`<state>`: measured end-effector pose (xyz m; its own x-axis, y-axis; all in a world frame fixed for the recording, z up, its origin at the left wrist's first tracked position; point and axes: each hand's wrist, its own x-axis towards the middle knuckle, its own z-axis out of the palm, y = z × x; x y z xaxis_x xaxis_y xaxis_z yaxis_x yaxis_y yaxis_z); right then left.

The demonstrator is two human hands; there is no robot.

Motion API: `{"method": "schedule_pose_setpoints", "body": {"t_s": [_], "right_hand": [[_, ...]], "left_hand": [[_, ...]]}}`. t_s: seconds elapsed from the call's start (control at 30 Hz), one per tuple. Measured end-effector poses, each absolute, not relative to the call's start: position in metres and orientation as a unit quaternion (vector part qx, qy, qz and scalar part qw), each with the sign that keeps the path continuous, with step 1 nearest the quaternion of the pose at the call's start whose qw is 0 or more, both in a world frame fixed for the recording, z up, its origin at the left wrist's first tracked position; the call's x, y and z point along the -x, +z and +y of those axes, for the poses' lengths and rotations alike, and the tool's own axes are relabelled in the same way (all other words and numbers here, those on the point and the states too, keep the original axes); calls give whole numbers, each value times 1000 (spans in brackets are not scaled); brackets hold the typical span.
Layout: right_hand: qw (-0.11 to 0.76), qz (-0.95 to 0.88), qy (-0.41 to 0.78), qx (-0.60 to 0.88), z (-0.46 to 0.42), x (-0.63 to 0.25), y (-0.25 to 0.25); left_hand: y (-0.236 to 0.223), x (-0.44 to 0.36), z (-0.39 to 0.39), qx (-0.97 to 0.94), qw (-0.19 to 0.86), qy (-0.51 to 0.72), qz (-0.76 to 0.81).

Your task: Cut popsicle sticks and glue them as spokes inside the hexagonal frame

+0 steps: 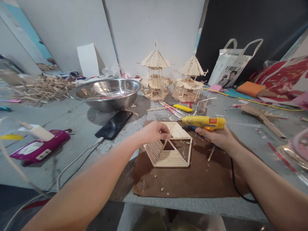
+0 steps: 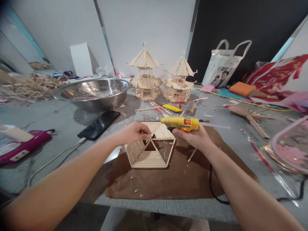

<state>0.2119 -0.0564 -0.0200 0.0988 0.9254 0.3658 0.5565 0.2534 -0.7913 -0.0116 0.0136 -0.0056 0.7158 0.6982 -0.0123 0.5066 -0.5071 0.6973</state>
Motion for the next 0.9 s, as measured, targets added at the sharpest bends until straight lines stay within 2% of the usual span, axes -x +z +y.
{"method": "schedule_pose_setpoints", "body": {"t_s": [0.37, 0.9], "right_hand": [[444, -659, 183, 579, -56, -214, -24], [432, -668, 182, 579, -56, -212, -22]], "left_hand": [[-8, 9, 6, -898, 304, 55, 313], [-4, 7, 1, -902, 287, 22, 322]]}}
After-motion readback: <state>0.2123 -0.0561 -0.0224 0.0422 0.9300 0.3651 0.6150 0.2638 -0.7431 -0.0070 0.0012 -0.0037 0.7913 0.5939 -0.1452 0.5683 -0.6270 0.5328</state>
